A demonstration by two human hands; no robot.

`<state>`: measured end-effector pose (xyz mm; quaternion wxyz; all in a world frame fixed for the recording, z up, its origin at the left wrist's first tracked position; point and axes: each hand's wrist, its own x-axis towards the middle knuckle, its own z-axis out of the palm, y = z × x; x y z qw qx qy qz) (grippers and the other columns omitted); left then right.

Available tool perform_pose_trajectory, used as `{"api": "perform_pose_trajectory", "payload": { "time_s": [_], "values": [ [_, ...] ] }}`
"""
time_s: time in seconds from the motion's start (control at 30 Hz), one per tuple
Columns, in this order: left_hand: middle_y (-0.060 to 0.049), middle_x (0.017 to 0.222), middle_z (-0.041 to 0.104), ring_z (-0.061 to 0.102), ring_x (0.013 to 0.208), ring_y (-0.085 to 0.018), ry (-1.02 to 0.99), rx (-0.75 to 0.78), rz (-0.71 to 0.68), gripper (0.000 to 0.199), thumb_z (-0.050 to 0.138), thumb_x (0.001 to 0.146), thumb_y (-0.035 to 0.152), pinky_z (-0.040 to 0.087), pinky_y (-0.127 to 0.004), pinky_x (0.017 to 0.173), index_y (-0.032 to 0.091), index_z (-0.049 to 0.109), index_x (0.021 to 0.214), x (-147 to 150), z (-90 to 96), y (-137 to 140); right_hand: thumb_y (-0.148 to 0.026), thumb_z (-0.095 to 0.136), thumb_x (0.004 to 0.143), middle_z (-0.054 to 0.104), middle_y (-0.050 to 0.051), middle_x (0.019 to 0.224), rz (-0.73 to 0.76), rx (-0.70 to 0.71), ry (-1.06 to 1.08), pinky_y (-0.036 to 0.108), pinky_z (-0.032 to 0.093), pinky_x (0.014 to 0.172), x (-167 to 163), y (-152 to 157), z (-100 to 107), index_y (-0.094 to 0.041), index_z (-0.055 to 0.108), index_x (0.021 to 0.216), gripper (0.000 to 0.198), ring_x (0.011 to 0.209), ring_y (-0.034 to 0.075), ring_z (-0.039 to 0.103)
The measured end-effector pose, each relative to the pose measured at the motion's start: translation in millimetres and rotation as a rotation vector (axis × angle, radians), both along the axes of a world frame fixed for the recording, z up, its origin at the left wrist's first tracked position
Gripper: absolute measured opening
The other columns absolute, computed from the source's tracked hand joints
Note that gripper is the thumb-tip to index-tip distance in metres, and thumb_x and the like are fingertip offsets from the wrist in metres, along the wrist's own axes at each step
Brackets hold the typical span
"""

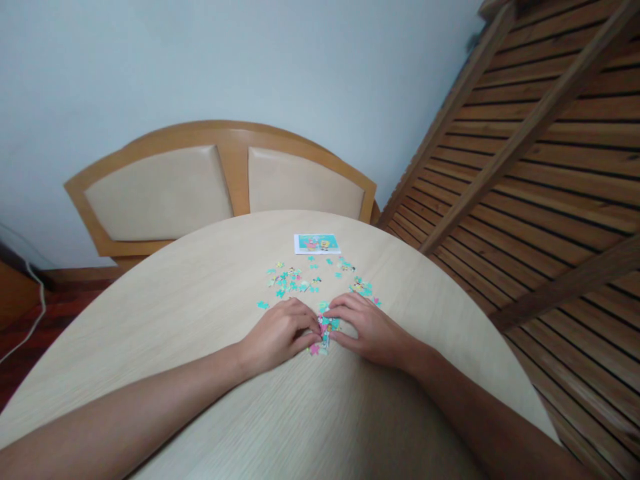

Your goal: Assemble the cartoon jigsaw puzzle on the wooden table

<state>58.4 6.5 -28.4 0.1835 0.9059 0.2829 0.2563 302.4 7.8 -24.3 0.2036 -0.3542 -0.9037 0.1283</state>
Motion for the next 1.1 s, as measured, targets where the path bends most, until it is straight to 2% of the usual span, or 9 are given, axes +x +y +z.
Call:
{"api": "perform_pose_trajectory", "payload": {
  "time_s": [0.23, 0.47, 0.67, 0.83, 1.1],
  "values": [
    [-0.006, 0.107, 0.072, 0.063, 0.102, -0.021, 0.094, 0.101, -0.092, 0.020, 0.056, 0.102, 0.031, 0.047, -0.035, 0.094, 0.022, 0.074, 0.101, -7, 3.2, 2, -0.036, 0.065, 0.095, 0.066, 0.009, 0.117, 0.021, 0.010, 0.008, 0.043, 0.046, 0.101, 2, 1, 0, -0.024, 0.069, 0.123, 0.031, 0.114, 0.024, 0.058],
    [-0.005, 0.108, 0.071, 0.064, 0.103, -0.022, 0.087, 0.090, -0.094, 0.017, 0.063, 0.096, 0.034, 0.047, -0.037, 0.094, 0.021, 0.070, 0.105, -8, 2.9, 0, -0.036, 0.065, 0.095, 0.066, 0.009, 0.117, 0.027, 0.011, 0.003, 0.044, 0.047, 0.101, 4, 1, 1, -0.024, 0.069, 0.124, 0.031, 0.114, 0.025, 0.058],
    [-0.004, 0.105, 0.070, 0.064, 0.101, -0.022, 0.079, 0.048, -0.136, 0.013, 0.068, 0.090, 0.031, 0.046, -0.036, 0.094, 0.022, 0.068, 0.099, -11, 4.3, -2, -0.036, 0.065, 0.095, 0.066, 0.009, 0.119, 0.015, 0.003, -0.005, 0.043, 0.046, 0.101, 9, 4, 1, -0.024, 0.069, 0.123, 0.030, 0.115, 0.025, 0.058],
    [-0.004, 0.107, 0.070, 0.063, 0.102, -0.023, 0.092, 0.015, -0.186, 0.018, 0.069, 0.086, 0.028, 0.044, -0.038, 0.096, 0.022, 0.069, 0.104, -14, 7.0, -1, -0.035, 0.065, 0.095, 0.066, 0.009, 0.118, 0.002, 0.007, -0.011, 0.043, 0.045, 0.101, 11, 6, 3, -0.024, 0.070, 0.122, 0.029, 0.114, 0.025, 0.059],
    [-0.005, 0.107, 0.069, 0.061, 0.107, -0.022, 0.068, -0.138, -0.236, 0.010, 0.068, 0.092, 0.025, 0.039, -0.037, 0.103, 0.022, 0.069, 0.101, -16, 14.1, 2, -0.035, 0.066, 0.095, 0.066, 0.009, 0.119, 0.010, 0.004, -0.005, 0.043, 0.045, 0.102, 11, 6, 3, -0.025, 0.069, 0.123, 0.030, 0.116, 0.024, 0.059]
  ]
}}
